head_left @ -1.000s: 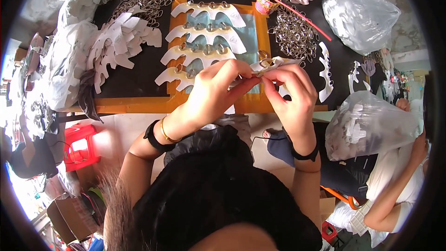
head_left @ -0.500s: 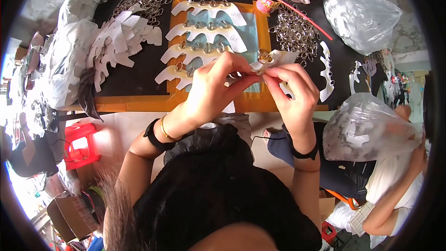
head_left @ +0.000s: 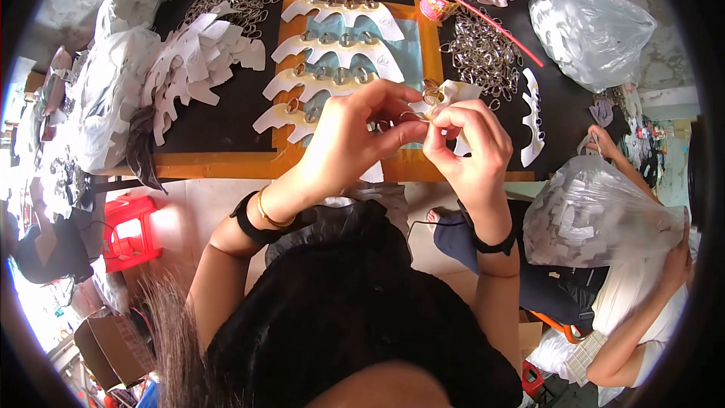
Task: Applying glue to shoe upper components using a brush.
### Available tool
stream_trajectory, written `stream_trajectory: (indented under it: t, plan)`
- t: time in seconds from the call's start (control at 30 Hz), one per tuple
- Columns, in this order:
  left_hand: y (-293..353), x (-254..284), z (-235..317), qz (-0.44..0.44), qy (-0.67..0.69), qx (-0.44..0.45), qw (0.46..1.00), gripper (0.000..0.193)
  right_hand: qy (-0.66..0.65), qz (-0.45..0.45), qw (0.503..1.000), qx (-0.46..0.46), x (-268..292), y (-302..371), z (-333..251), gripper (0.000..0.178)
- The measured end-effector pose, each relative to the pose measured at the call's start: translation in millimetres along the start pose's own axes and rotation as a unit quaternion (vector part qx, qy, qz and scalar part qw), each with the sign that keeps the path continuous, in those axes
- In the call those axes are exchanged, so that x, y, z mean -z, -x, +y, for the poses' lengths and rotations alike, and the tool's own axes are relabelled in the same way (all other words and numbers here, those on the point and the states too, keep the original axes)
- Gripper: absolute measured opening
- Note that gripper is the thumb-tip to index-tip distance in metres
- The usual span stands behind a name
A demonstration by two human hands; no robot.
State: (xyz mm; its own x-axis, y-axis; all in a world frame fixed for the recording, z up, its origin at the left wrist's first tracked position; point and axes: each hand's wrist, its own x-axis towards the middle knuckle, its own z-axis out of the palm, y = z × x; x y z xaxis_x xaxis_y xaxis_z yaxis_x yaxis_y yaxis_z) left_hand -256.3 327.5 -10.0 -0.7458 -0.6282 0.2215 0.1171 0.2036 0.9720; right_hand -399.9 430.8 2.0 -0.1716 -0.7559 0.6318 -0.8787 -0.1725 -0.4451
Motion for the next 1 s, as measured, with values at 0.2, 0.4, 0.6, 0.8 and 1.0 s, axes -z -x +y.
stream_trajectory:
  t: [0.2,0.4,0.6,0.8,1.0]
  plan:
    - [-3.3,4.6,-7.9,-0.067,0.075,0.119,0.988,0.023,-0.010,0.017,1.000,0.017,-5.4,2.5,3.1,0.023]
    - [-5.4,2.0,-6.7,-0.060,0.005,0.097,0.993,0.021,-0.037,0.017,0.999,-0.028,-6.6,1.5,2.2,0.019]
    - [-7.1,1.2,-7.1,-0.056,0.003,0.093,0.994,0.020,-0.063,-0.012,0.996,-0.066,-5.8,1.9,5.2,0.017]
    - [-7.3,-7.5,-22.3,-0.010,0.065,0.074,0.995,0.019,-0.095,-0.024,0.990,-0.097,-5.3,2.6,4.5,0.018]
    - [-9.7,-9.9,-24.6,-0.022,0.046,0.053,0.997,0.020,-0.076,-0.012,0.992,-0.099,-2.4,2.9,8.8,0.018]
